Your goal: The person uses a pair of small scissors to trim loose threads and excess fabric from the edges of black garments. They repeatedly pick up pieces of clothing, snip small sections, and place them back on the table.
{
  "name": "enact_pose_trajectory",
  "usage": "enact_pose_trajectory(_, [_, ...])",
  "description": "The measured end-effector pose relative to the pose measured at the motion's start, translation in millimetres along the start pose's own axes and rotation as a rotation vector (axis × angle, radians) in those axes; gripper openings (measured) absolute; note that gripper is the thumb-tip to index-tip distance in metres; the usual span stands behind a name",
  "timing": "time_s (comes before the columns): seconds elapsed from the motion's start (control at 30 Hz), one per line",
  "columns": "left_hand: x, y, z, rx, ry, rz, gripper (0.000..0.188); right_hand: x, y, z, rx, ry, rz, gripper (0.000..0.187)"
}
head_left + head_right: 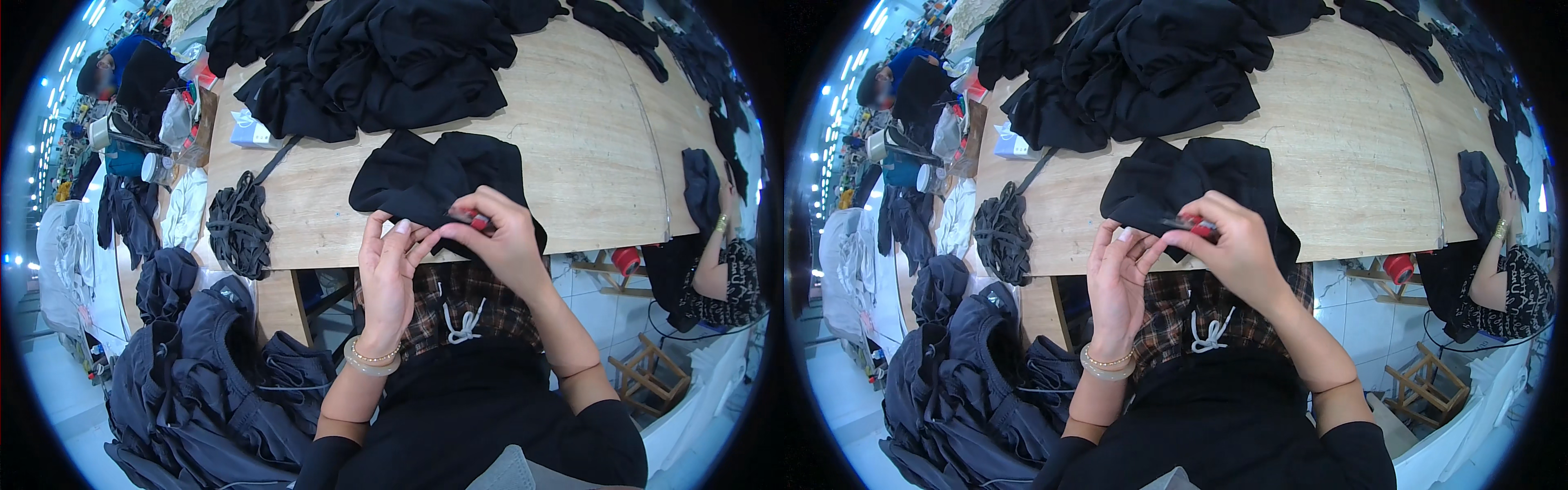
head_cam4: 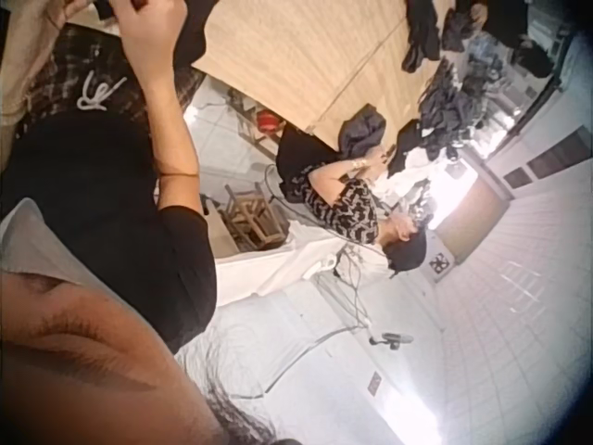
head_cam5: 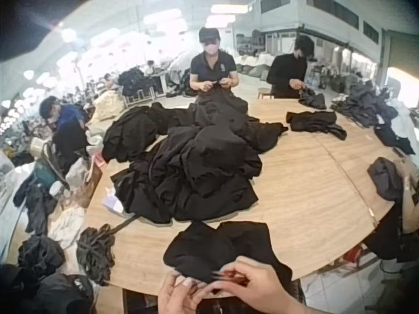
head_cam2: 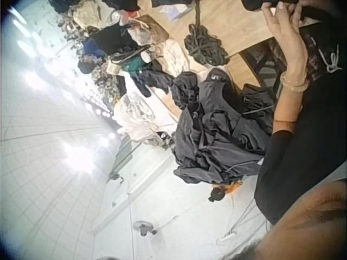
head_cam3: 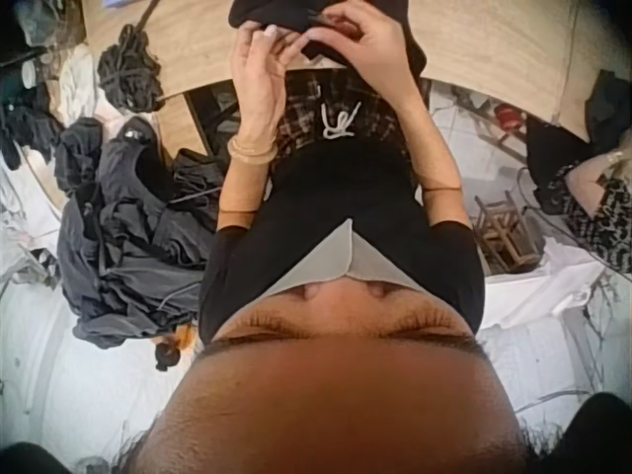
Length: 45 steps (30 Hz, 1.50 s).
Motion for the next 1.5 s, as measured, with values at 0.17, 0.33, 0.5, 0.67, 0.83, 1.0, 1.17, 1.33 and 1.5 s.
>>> enact_pose_trajectory(0.17, [-1, -1, -5, 0.010, 0.090, 0.030, 0.025, -10, 5, 2, 0.090, 0.017, 0.010, 0.012])
enact_pose_trajectory(0.33, [-10, -4, -4, -0.025, 0.380, 0.221, 0.039, -22, 9, 1, 0.207, 0.384, 0.293, 0.017])
enact_pose_trajectory(0.5, [-34, -15, 23, 0.025, 1.056, 0.607, 0.027, -4, 22, 9, 0.255, 0.445, 0.280, 0.017])
enact_pose_trajectory(0.67, [-40, -10, 16, -0.003, 1.042, 0.593, 0.007, 5, 35, 17, 0.235, 0.461, 0.189, 0.018])
enact_pose_trajectory(0.83, [-41, -1, -6, -0.026, 0.856, 0.466, 0.006, 0, 36, -9, 0.054, 0.342, 0.085, 0.025])
enact_pose_trajectory(1.0, [-40, 3, -15, -0.030, 0.774, 0.407, 0.014, -7, 16, -5, 0.182, 0.025, 0.028, 0.025])
enact_pose_trajectory(1.17, [-39, 5, -15, -0.002, 0.738, 0.387, 0.016, -6, 15, 14, 0.239, -0.100, -0.110, 0.027])
enact_pose_trajectory(1.33, [-39, 4, -14, 0.008, 0.715, 0.379, 0.016, -9, 20, 26, 0.270, -0.044, -0.141, 0.029])
enact_pose_trajectory(1.5, [-39, 3, -15, 0.003, 0.680, 0.375, 0.015, -11, 20, 34, 0.312, 0.006, -0.127, 0.029])
Point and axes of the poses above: each hand's wrist, its own y-axis towards the middle knuckle, its own z-axis out of the palm, x = y × z, the point moved 8 cm from there along y, towards the middle knuckle
